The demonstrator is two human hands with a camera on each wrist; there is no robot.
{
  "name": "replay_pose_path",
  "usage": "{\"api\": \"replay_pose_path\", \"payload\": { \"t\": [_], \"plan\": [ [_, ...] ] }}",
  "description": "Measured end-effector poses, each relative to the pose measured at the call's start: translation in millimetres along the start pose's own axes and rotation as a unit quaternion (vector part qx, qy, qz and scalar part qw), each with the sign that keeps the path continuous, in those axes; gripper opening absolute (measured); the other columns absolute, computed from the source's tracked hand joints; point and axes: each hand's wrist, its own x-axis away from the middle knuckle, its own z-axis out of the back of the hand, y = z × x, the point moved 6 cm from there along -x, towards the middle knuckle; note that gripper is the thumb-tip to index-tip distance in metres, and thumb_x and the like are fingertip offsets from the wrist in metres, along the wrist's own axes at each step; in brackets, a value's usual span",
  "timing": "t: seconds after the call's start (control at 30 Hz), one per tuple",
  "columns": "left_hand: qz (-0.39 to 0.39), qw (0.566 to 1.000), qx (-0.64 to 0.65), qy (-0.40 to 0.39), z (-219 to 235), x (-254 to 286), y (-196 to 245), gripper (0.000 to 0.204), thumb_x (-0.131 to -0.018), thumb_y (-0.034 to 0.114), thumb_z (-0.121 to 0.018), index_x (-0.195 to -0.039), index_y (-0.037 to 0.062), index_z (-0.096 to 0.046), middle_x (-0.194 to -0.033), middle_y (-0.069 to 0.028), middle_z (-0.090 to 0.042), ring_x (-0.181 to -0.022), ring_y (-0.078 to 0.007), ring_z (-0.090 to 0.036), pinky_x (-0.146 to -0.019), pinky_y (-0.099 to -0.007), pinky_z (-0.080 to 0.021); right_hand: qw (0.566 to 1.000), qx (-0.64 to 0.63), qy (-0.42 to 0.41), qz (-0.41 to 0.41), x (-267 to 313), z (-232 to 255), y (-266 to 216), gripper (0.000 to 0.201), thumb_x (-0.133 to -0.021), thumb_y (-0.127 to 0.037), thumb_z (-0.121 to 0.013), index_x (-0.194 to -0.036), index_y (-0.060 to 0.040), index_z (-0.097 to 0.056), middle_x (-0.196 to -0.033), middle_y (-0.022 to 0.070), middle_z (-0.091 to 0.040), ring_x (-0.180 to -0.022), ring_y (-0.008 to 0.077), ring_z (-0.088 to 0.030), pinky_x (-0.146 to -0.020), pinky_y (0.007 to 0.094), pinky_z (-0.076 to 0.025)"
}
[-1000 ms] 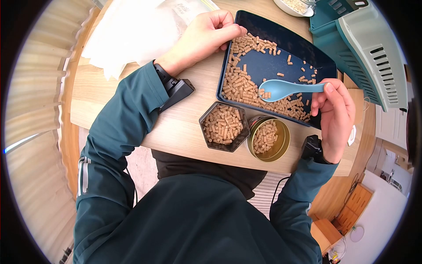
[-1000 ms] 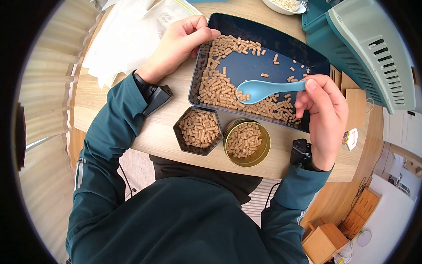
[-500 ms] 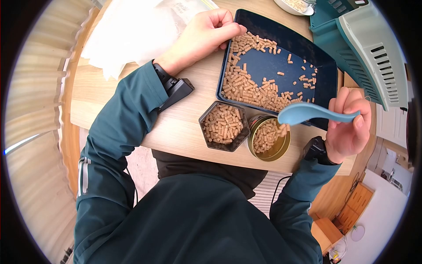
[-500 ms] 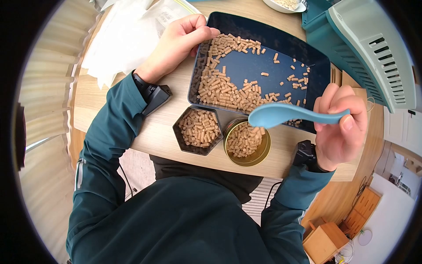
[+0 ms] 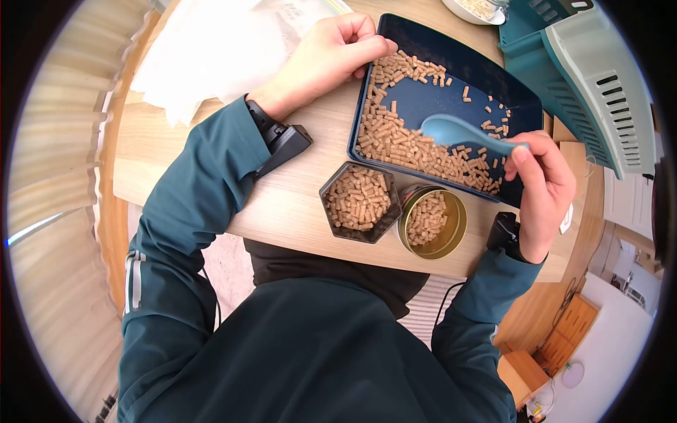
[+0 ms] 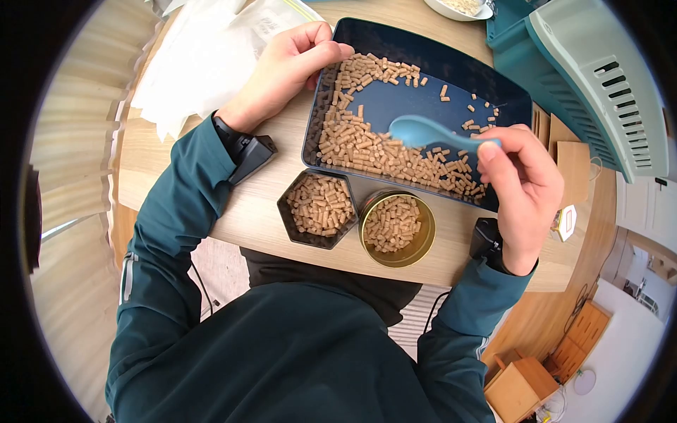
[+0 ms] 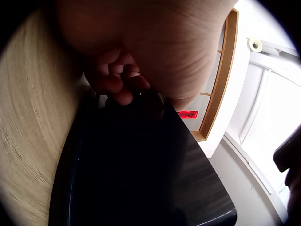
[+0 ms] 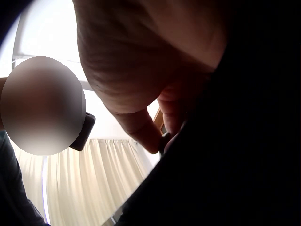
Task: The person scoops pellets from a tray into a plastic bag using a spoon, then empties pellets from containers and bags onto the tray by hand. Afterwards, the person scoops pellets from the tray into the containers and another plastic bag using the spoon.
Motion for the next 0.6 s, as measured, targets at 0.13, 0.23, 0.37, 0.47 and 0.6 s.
{"api": "replay_pose_path", "payload": {
  "t": [0.13,0.23,0.37,0.47,0.6],
  "plan": [
    [0.003,1.0,-0.008,-0.001,0.6,0.6,1.0,0.035,-0.1,0.028,-0.071,-0.075,0.0161,-0.049,-0.072,0.0102,-0.05,-0.064,0.0003,-0.046,-0.059,-0.0192,-0.036,0.994,-0.059,-0.09,-0.008,2.1,-7.3,1.2,0.011,-0.099,-0.004,-0.067,-0.103,0.0049,-0.07,-0.094,0.0049,-0.064,-0.074,0.0088,-0.058,-0.065,0.0227,-0.045],
    [0.007,1.0,-0.016,-0.003,0.5,1.2,1.8,0.036,-0.1,0.028,-0.072,-0.075,0.0159,-0.049,-0.071,0.0106,-0.05,-0.064,0.0006,-0.046,-0.059,-0.0192,-0.036,0.995,-0.066,-0.065,-0.035,1.1,-6.7,5.0,0.011,-0.1,-0.006,-0.066,-0.102,0.0043,-0.071,-0.09,0.0055,-0.065,-0.072,0.0093,-0.058,-0.064,0.0231,-0.046],
    [0.006,1.0,-0.025,-0.002,0.7,1.7,3.8,0.036,-0.1,0.028,-0.072,-0.075,0.016,-0.049,-0.07,0.0107,-0.049,-0.064,0.0006,-0.046,-0.059,-0.0193,-0.035,0.988,-0.138,0.006,-0.063,-2.0,2.2,11.0,0.015,-0.103,-0.01,-0.064,-0.103,0.0036,-0.07,-0.081,0.0049,-0.065,-0.069,0.0104,-0.058,-0.061,0.0246,-0.047],
    [0.006,1.0,-0.022,-0.003,0.6,1.7,3.2,0.036,-0.1,0.028,-0.072,-0.075,0.0159,-0.049,-0.071,0.0103,-0.049,-0.064,0.0005,-0.046,-0.059,-0.0193,-0.036,0.981,-0.173,0.04,-0.076,-2.2,7.5,12.4,0.018,-0.103,-0.013,-0.062,-0.104,0.004,-0.068,-0.078,0.0057,-0.063,-0.067,0.0122,-0.058,-0.06,0.0261,-0.047],
    [0.0,1.0,-0.018,-0.007,1.0,0.7,0.4,0.035,-0.1,0.028,-0.071,-0.075,0.0155,-0.05,-0.073,0.0096,-0.052,-0.065,0.0004,-0.047,-0.059,-0.0193,-0.036,0.966,-0.242,0.049,-0.073,-4.1,14.0,15.7,0.023,-0.103,-0.019,-0.059,-0.104,0.0034,-0.065,-0.079,0.0061,-0.057,-0.068,0.0154,-0.056,-0.058,0.0271,-0.045]
  ]
}}
